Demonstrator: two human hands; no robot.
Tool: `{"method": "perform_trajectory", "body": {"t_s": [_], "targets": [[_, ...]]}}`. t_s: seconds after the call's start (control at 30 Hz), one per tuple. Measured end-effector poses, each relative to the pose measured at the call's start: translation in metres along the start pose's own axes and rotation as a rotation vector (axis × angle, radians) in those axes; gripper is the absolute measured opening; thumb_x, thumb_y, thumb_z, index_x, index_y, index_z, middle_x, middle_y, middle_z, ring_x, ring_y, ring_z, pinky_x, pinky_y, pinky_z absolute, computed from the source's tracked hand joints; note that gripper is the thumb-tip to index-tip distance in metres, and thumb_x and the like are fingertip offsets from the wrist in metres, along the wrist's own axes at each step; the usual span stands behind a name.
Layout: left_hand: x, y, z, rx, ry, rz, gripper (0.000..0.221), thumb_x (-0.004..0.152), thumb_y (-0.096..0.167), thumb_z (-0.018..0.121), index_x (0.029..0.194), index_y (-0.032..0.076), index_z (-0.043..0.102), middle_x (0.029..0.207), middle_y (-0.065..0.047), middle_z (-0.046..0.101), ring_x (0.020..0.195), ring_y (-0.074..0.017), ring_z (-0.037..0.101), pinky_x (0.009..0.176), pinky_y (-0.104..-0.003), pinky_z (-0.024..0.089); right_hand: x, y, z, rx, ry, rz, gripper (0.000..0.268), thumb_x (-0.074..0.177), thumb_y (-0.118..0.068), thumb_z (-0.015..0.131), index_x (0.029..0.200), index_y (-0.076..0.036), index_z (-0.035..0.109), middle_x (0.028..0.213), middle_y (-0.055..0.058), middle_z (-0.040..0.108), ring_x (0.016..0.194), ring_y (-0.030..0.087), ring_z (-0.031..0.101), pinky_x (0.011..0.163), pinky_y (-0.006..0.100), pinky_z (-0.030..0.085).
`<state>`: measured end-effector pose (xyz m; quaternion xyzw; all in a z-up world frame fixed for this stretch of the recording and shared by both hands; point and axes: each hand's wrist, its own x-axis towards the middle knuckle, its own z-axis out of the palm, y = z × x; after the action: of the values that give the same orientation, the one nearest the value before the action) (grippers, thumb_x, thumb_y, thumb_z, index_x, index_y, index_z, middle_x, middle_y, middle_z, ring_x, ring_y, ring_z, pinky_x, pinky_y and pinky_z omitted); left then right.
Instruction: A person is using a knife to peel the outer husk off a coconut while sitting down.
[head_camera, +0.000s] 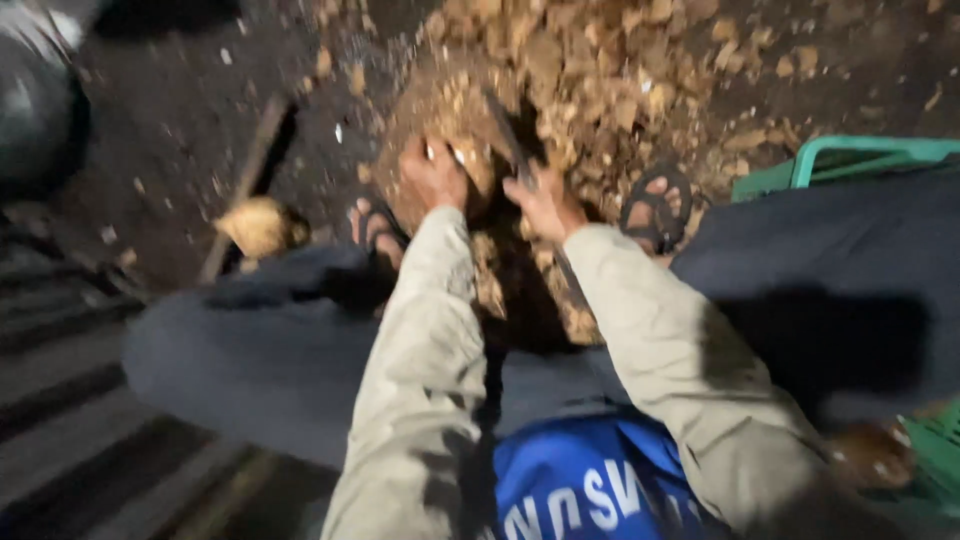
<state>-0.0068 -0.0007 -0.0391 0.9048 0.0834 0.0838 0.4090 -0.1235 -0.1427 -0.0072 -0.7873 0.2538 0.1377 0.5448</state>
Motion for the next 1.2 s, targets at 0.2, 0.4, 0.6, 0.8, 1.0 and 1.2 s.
{"method": "perform_trajectory", "body": {"t_s": [0.2,0.4,0.6,0.8,1.0,1.2], "targets": [[-0.01,0.024,-0.021,0.095,-0.059,-0.208,0.034,0.088,0.045,0.051,0.088,0.017,0.069,0.088,-0.013,0.072,0.094,-0.038,0.07,0.085,-0.053,0.054,-0.028,-0.03,-0.014,0.179,0.13,-0.227,0.04,0.095,-0.041,0.068,0.068,-0.012,0.065,0.054,0.006,0.059,0.056,0.02,0.058,0.058,0.033,0.046],[-0.01,-0.014,-0.005,0.04,-0.079,-0.275,0.032,0.09,0.046,0.05,0.091,0.021,0.07,0.092,-0.01,0.073,0.097,-0.0361,0.07,0.084,-0.049,0.055,-0.008,0.035,0.005,0.041,-0.008,0.066,0.039,0.088,-0.038,0.072,0.073,-0.002,0.071,0.067,0.015,0.067,0.068,0.027,0.064,0.067,0.045,0.047],[-0.009,0.035,-0.024,0.013,-0.048,-0.242,0.035,0.087,0.046,0.051,0.09,0.018,0.072,0.092,-0.013,0.075,0.097,-0.0383,0.07,0.087,-0.052,0.054,-0.024,-0.042,-0.023,0.196,0.101,-0.271,0.04,0.096,-0.032,0.067,0.06,-0.017,0.054,0.049,0.0,0.053,0.048,0.012,0.05,0.053,0.024,0.04],[-0.004,0.02,-0.02,0.006,-0.003,-0.206,0.041,0.09,0.044,0.052,0.094,0.008,0.071,0.095,-0.023,0.071,0.099,-0.0461,0.066,0.086,-0.058,0.05,0.019,0.056,0.004,-0.021,-0.061,-0.013,0.039,0.09,-0.038,0.07,0.083,0.0,0.071,0.085,0.021,0.071,0.089,0.036,0.069,0.08,0.049,0.05],[-0.003,0.02,-0.025,-0.014,-0.1,-0.379,0.041,0.088,0.048,0.051,0.098,0.016,0.075,0.105,-0.012,0.075,0.109,-0.0372,0.068,0.094,-0.048,0.052,0.011,0.022,-0.004,0.16,-0.065,0.123,0.03,0.096,-0.037,0.063,0.101,-0.007,0.063,0.063,0.01,0.063,0.048,0.023,0.061,0.037,0.034,0.053],[0.02,0.008,-0.027,0.119,-0.145,-0.452,0.048,0.083,0.055,0.05,0.096,0.017,0.076,0.105,-0.007,0.073,0.112,-0.0332,0.066,0.101,-0.047,0.05,0.006,-0.007,-0.035,0.033,0.161,-0.031,0.039,0.095,-0.053,0.066,0.085,-0.016,0.062,0.064,0.002,0.059,0.064,0.021,0.061,0.057,0.038,0.048]]}}
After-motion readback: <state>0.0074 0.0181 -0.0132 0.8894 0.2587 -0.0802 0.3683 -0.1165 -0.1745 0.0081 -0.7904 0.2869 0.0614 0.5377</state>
